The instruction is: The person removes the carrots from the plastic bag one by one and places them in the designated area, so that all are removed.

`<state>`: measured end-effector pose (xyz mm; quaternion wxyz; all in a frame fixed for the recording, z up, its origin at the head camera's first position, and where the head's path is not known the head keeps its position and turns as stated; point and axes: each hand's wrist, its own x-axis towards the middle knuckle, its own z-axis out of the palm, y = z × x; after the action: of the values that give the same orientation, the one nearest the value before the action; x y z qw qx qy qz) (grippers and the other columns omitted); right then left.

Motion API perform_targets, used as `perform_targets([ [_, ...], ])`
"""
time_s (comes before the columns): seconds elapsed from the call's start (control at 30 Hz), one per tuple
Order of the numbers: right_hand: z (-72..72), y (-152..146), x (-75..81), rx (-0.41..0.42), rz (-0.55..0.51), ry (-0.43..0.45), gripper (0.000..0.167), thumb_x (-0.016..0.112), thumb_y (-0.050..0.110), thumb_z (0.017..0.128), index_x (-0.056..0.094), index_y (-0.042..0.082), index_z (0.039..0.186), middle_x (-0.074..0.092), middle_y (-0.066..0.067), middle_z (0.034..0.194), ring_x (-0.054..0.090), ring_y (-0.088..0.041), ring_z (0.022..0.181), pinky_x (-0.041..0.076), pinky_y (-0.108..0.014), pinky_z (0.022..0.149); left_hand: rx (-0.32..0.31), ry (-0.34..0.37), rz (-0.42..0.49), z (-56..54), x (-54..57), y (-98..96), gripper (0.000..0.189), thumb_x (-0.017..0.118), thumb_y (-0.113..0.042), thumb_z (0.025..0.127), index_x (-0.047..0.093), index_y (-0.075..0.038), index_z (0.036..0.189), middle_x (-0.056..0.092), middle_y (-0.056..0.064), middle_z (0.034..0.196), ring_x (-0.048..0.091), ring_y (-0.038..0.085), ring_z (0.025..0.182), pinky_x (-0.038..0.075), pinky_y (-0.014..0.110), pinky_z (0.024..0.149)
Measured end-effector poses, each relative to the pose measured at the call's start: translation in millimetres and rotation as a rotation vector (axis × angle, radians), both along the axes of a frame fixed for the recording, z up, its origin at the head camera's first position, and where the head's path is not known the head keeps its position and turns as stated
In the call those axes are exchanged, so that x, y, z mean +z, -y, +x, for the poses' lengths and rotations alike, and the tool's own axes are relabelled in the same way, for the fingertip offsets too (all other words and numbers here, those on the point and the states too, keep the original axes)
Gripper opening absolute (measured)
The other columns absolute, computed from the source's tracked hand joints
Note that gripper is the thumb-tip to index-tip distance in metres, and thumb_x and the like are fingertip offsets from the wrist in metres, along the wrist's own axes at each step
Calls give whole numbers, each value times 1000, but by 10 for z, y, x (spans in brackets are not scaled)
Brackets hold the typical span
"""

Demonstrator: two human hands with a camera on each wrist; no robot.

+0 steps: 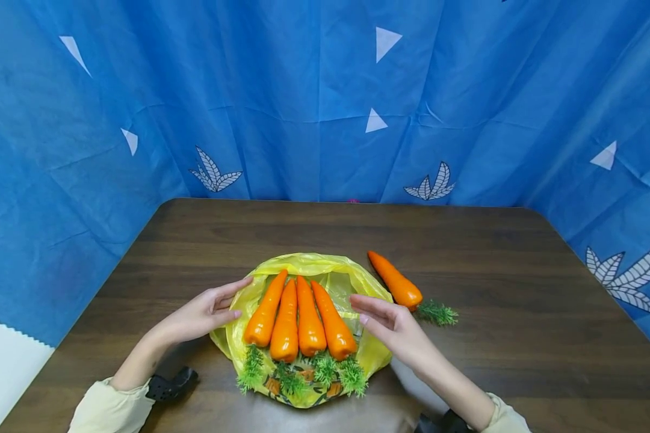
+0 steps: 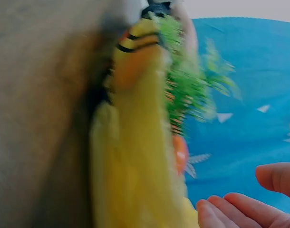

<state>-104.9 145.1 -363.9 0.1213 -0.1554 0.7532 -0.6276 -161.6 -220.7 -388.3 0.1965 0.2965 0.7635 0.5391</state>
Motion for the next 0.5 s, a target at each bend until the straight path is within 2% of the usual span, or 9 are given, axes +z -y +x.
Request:
perform_targets([
  [0.23,40,164,-138,17,-8,31,43,54,10,95,45,-10,132,45,-26,134,45,-35,121,41,-29,94,5,5,-9,-11,18,-10,61,52,-2,95,19,10,144,15,28,148,28,42,129,40,25,93],
  [0.5,68,267,-227,47,8,27,60,65,10,89,36,-10,138,35,-24,141,32,-35,130,26,-38,104,7,22,-3,4,23,-8,60,51,-2,95,18,9,144,15,28,149,28,42,129,40,25,93],
])
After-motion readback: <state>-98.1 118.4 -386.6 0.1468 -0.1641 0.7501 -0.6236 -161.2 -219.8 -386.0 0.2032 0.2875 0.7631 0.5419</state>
